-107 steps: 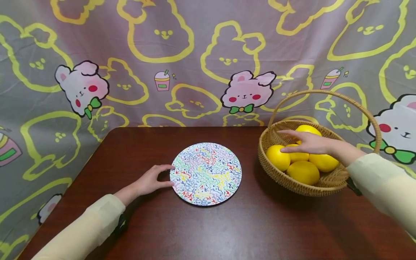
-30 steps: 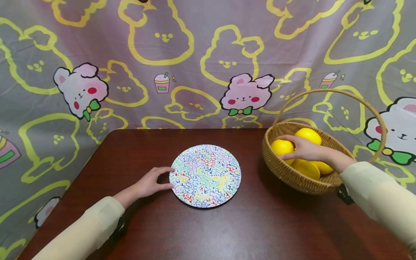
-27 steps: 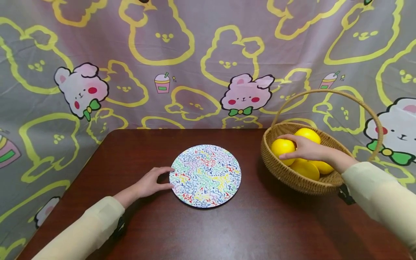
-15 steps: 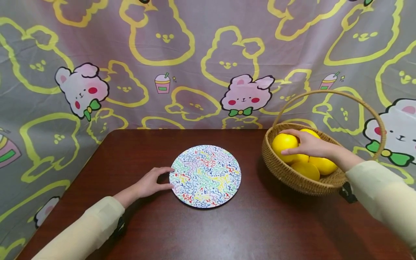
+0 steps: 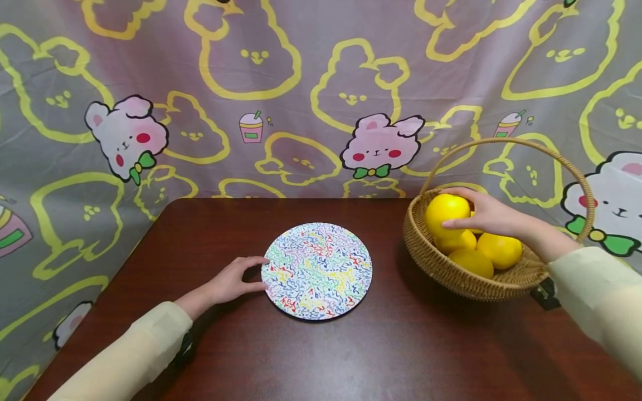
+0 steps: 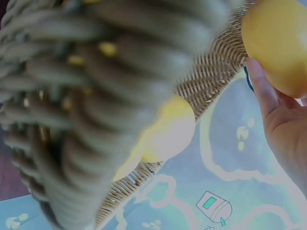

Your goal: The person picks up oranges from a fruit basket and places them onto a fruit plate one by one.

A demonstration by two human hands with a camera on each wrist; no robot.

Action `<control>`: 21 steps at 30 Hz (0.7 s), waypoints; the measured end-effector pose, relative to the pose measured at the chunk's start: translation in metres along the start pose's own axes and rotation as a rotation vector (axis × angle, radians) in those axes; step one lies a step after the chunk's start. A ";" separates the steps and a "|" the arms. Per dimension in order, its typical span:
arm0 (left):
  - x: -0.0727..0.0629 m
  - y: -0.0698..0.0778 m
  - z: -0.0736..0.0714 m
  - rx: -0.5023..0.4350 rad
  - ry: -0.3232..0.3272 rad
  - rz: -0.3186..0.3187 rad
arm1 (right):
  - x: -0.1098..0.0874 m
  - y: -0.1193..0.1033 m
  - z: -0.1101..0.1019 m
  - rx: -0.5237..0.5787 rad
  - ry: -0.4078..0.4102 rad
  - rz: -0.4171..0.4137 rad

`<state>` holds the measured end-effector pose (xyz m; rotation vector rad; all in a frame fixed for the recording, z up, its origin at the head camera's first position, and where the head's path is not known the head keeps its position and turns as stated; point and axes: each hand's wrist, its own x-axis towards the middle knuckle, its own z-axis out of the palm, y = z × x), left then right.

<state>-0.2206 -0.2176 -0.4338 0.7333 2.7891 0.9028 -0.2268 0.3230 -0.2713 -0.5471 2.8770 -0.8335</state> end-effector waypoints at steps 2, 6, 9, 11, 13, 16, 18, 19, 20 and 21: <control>0.000 0.000 0.000 0.000 -0.005 -0.009 | 0.000 -0.001 -0.001 0.014 0.015 -0.023; 0.000 0.000 0.000 0.003 -0.007 -0.010 | -0.001 0.000 -0.003 0.022 0.043 -0.035; 0.000 0.000 0.001 0.004 -0.002 -0.004 | -0.004 -0.002 -0.005 0.029 0.051 -0.020; 0.000 0.000 0.001 0.003 -0.001 -0.001 | -0.006 -0.005 -0.006 0.043 0.053 -0.007; 0.000 0.001 0.001 0.002 -0.002 -0.003 | -0.007 -0.010 -0.007 0.049 0.057 -0.004; 0.000 0.001 0.000 -0.001 -0.002 -0.005 | -0.008 -0.017 -0.008 0.052 0.070 -0.020; 0.000 0.001 0.000 0.001 -0.004 -0.008 | -0.007 -0.023 -0.009 0.047 0.080 -0.026; 0.000 0.001 0.000 0.001 -0.004 -0.009 | -0.006 -0.025 -0.009 0.045 0.081 -0.029; 0.000 0.001 0.000 0.001 -0.005 -0.009 | -0.005 -0.028 -0.009 0.044 0.082 -0.024; 0.000 0.001 0.000 0.003 -0.005 -0.009 | -0.004 -0.030 -0.008 0.045 0.083 -0.017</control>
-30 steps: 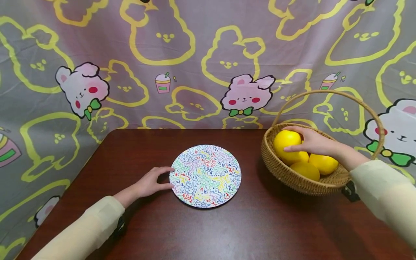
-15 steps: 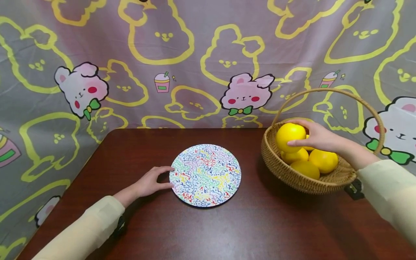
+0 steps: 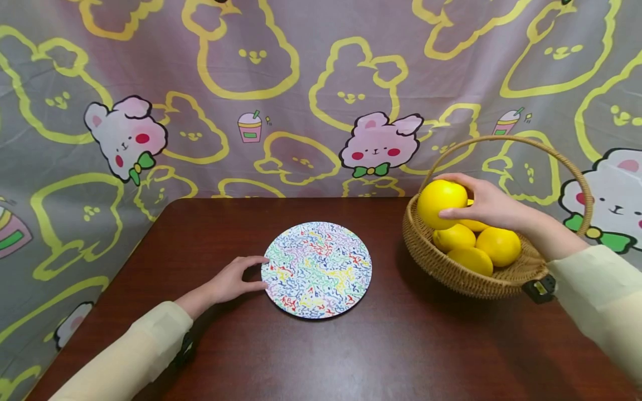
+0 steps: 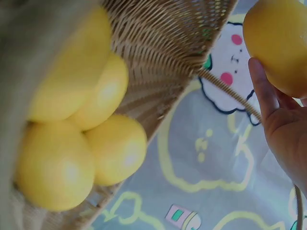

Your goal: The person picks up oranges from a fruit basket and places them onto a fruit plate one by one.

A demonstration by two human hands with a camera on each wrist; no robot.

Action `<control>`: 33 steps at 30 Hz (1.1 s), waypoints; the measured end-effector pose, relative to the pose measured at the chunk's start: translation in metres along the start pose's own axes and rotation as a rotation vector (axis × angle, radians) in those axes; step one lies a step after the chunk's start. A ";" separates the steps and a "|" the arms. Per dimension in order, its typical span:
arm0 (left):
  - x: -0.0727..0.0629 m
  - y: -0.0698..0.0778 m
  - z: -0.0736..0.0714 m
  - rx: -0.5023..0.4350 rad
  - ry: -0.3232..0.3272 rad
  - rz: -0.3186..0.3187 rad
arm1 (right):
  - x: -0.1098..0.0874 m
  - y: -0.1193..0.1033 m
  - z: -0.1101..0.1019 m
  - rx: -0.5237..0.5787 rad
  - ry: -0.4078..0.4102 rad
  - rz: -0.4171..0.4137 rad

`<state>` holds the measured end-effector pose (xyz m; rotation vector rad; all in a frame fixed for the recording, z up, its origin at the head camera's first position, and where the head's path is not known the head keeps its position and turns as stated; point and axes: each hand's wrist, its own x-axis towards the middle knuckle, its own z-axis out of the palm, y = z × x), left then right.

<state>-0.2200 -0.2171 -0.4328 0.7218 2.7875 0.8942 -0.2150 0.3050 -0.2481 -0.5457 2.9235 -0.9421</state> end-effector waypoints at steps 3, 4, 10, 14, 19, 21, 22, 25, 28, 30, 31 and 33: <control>0.000 0.001 -0.001 0.003 0.002 -0.002 | 0.005 -0.007 0.003 0.014 -0.010 -0.003; -0.001 0.001 -0.001 0.003 0.002 -0.001 | 0.007 -0.010 0.005 0.019 -0.013 -0.011; -0.001 0.001 -0.001 -0.004 -0.004 0.000 | 0.017 -0.024 0.016 0.046 -0.026 -0.047; -0.001 0.001 -0.001 -0.003 -0.009 -0.010 | 0.022 -0.033 0.021 0.099 -0.053 -0.065; -0.001 0.002 -0.001 -0.005 -0.009 -0.012 | 0.031 -0.041 0.029 0.135 -0.075 -0.110; -0.001 0.002 -0.001 -0.006 -0.010 -0.008 | 0.034 -0.042 0.031 0.133 -0.070 -0.132; -0.001 0.002 -0.001 -0.006 -0.011 -0.007 | 0.036 -0.043 0.033 0.132 -0.069 -0.143; 0.000 0.002 -0.001 -0.010 -0.011 -0.006 | 0.040 -0.045 0.037 0.135 -0.074 -0.154; 0.000 0.002 -0.002 -0.012 -0.009 -0.005 | 0.042 -0.050 0.040 0.141 -0.092 -0.160; 0.000 0.002 -0.002 -0.015 -0.007 -0.002 | 0.044 -0.054 0.041 0.142 -0.106 -0.165; 0.000 0.002 -0.002 -0.016 -0.007 -0.002 | 0.045 -0.056 0.042 0.145 -0.112 -0.165; 0.000 0.002 -0.002 -0.015 -0.007 0.001 | 0.047 -0.061 0.044 0.139 -0.124 -0.167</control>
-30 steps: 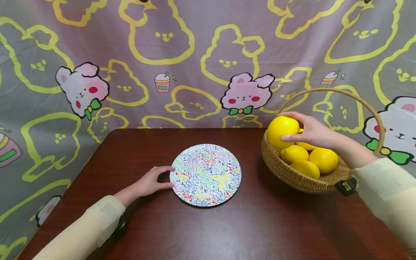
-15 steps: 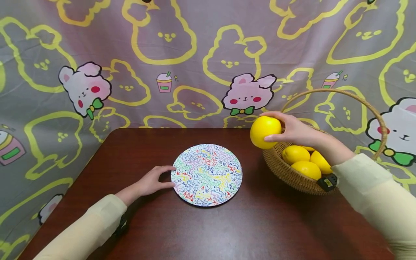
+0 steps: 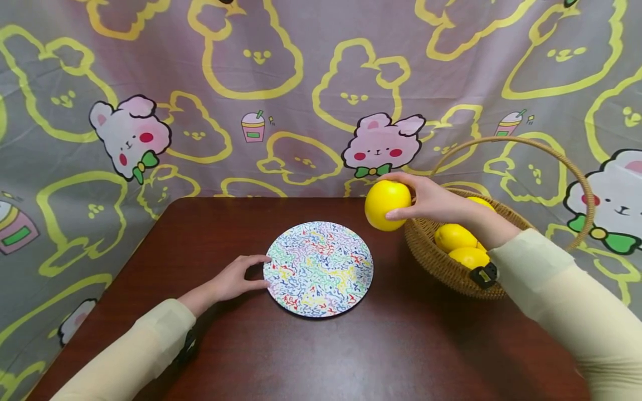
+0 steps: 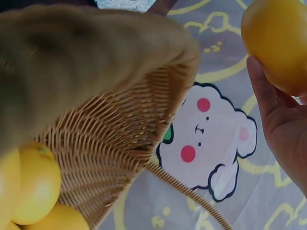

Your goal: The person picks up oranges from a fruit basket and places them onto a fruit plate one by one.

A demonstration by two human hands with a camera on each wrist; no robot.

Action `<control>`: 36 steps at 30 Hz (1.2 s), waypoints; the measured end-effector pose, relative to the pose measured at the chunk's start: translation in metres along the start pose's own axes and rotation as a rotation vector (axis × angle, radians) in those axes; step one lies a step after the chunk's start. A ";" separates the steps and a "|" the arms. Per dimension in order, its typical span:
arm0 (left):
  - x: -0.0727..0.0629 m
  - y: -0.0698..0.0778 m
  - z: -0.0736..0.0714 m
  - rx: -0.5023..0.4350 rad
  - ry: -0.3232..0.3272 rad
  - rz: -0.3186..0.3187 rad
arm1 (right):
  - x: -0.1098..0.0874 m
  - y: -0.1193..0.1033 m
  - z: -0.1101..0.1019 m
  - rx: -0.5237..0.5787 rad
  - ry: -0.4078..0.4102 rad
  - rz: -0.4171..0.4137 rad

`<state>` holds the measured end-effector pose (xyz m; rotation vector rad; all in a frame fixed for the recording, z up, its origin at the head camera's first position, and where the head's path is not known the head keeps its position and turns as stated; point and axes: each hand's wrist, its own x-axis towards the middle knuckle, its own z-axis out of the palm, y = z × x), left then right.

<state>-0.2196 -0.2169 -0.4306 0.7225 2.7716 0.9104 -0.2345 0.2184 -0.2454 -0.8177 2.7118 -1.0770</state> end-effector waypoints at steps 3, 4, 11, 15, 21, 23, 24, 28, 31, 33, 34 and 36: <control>0.000 0.000 0.000 0.003 0.001 0.003 | 0.007 -0.005 0.003 -0.007 -0.013 -0.015; 0.000 -0.001 0.001 0.005 0.001 0.005 | 0.009 -0.007 0.004 -0.006 -0.013 -0.021; 0.001 -0.002 0.001 0.010 -0.001 -0.002 | 0.029 -0.017 0.017 0.007 -0.024 -0.079; 0.001 -0.003 0.002 0.014 0.003 0.006 | 0.039 -0.025 0.026 0.008 -0.052 -0.094; 0.001 -0.002 0.002 0.012 0.004 0.015 | 0.053 -0.035 0.040 0.021 -0.098 -0.108; 0.001 -0.002 0.002 0.012 0.003 0.014 | 0.057 -0.038 0.045 0.035 -0.117 -0.125; 0.001 -0.002 0.001 0.012 0.002 0.014 | 0.060 -0.040 0.047 0.040 -0.127 -0.133; 0.001 -0.001 0.001 0.014 0.001 0.013 | 0.068 -0.042 0.059 0.085 -0.167 -0.162; 0.001 -0.001 0.001 0.017 -0.002 0.007 | 0.075 -0.040 0.070 0.132 -0.182 -0.175; 0.001 -0.001 0.000 0.017 -0.004 0.001 | 0.078 -0.039 0.079 0.167 -0.187 -0.169; 0.001 -0.001 0.000 0.018 -0.005 -0.001 | 0.080 -0.038 0.083 0.181 -0.188 -0.162; 0.001 -0.001 0.000 0.020 -0.008 -0.005 | 0.082 -0.035 0.092 0.199 -0.187 -0.142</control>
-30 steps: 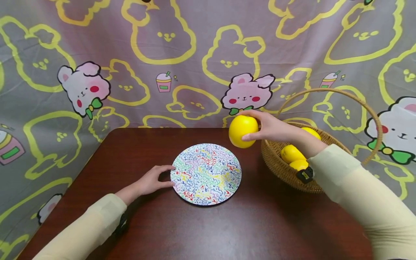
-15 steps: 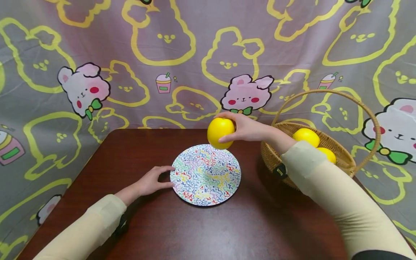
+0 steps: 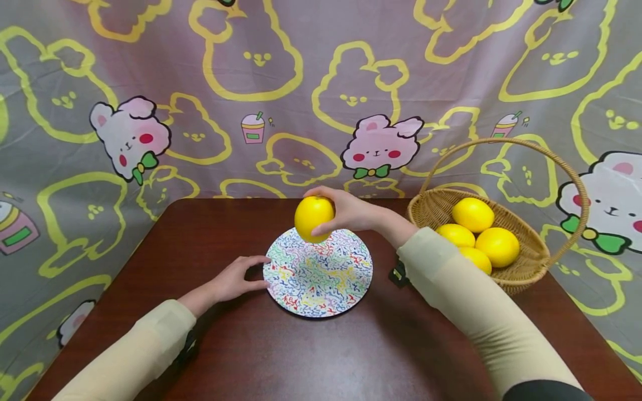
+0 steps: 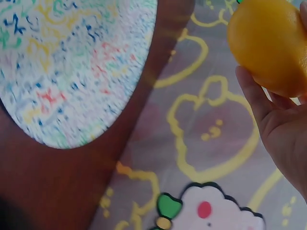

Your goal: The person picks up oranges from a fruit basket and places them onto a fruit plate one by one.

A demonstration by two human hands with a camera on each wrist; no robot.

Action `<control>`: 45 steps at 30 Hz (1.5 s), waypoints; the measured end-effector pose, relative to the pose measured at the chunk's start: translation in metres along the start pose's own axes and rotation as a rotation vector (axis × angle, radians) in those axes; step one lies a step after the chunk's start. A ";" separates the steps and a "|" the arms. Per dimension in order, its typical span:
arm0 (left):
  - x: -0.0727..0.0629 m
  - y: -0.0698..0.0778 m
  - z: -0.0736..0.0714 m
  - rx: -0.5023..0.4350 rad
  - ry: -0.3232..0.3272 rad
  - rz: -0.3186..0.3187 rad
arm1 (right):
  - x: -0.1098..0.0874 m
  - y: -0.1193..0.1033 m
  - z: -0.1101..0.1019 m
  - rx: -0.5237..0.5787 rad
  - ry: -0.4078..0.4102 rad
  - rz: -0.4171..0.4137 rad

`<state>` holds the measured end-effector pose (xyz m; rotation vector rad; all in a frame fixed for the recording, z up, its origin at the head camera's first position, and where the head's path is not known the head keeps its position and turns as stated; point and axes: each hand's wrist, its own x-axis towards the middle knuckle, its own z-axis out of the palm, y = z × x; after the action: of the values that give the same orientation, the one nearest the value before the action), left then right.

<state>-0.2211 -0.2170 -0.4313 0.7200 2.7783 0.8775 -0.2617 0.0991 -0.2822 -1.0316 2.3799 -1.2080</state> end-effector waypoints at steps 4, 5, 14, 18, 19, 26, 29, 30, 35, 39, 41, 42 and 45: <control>0.001 0.000 0.000 0.002 -0.006 -0.011 | 0.004 0.011 0.013 0.000 0.024 0.033; 0.001 0.000 0.000 0.002 -0.007 -0.019 | 0.005 0.013 0.015 -0.002 0.032 0.037; 0.000 0.000 0.000 0.000 0.004 -0.002 | 0.013 0.033 0.029 -0.015 0.094 -0.003; 0.000 0.000 0.001 0.000 -0.004 -0.012 | 0.015 0.038 0.033 -0.009 0.103 -0.007; 0.000 0.000 0.001 0.000 -0.007 -0.015 | 0.015 0.039 0.034 -0.003 0.106 -0.003; 0.001 0.001 0.000 0.001 -0.008 -0.022 | 0.019 0.052 0.039 0.027 0.137 0.028; 0.002 0.001 0.000 0.007 -0.007 -0.024 | 0.024 0.061 0.041 0.033 0.137 0.044; 0.002 0.001 0.000 0.009 -0.008 -0.025 | 0.026 0.064 0.042 0.038 0.136 0.050; 0.001 0.000 0.002 0.013 -0.003 -0.022 | 0.033 0.072 0.045 0.045 0.133 0.089; 0.001 -0.001 0.002 0.015 0.006 -0.011 | 0.036 0.076 0.047 0.055 0.115 0.124; 0.001 -0.001 0.002 0.014 0.007 -0.009 | 0.037 0.078 0.048 0.056 0.110 0.139; 0.001 -0.001 0.002 0.013 0.006 -0.012 | 0.037 0.078 0.048 0.054 0.112 0.144; 0.002 0.000 0.001 0.010 0.000 -0.021 | 0.038 0.082 0.048 0.053 0.119 0.163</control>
<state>-0.2221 -0.2154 -0.4322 0.6914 2.7869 0.8600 -0.3018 0.0764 -0.3741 -0.7529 2.4514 -1.2983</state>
